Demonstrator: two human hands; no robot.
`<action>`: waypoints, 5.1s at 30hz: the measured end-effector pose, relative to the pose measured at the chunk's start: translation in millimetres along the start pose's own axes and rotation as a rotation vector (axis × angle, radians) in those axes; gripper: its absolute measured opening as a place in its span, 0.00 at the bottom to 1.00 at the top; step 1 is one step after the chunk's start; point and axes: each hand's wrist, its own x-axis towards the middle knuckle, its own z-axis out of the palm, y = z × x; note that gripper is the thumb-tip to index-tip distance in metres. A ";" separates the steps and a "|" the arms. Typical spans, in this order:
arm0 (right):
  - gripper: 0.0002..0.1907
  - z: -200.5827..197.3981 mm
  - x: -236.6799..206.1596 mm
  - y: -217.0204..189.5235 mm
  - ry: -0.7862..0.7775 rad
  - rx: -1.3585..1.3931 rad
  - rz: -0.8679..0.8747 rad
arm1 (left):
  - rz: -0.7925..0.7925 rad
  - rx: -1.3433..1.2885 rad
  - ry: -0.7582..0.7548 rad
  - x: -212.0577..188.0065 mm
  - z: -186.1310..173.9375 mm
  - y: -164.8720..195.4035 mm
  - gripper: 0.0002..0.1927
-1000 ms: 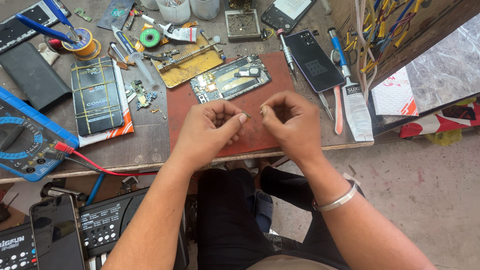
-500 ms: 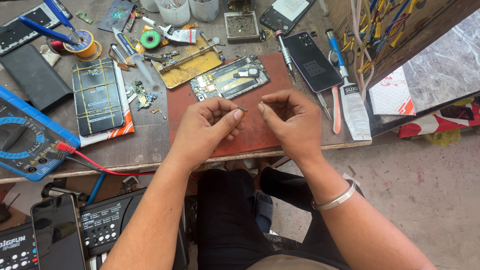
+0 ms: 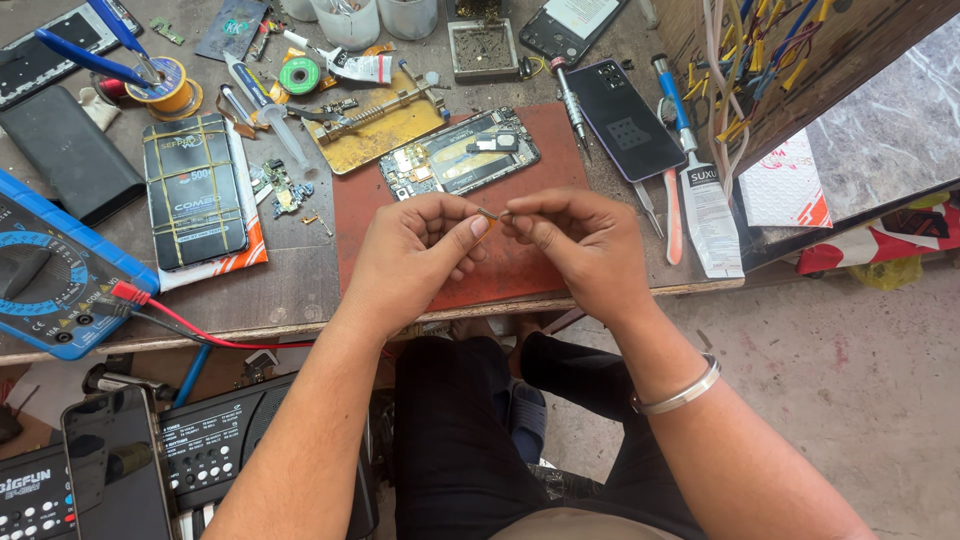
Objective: The person works at a cluttered electronics repair bench on a disassembled smartphone. They handle a small orange flex cable, bend and fold it with both hands, briefly operate a device at the back of the bench, and continue manipulating the cable and small components on the work mat.
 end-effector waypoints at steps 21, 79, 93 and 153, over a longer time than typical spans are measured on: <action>0.08 2.3 -3.3 3.1 0.006 -0.064 -0.013 | 0.000 0.053 -0.031 -1.2 1.6 4.0 0.10; 0.06 8.1 -6.0 -0.1 0.076 -0.226 -0.064 | -0.003 0.066 -0.005 -1.8 3.5 3.6 0.09; 0.06 7.9 -6.5 -1.0 0.057 -0.229 -0.081 | -0.003 0.071 -0.006 -1.7 2.0 3.7 0.10; 0.06 -0.6 1.1 1.2 -0.060 -0.141 0.019 | 0.058 0.161 0.007 -8.2 11.9 8.0 0.08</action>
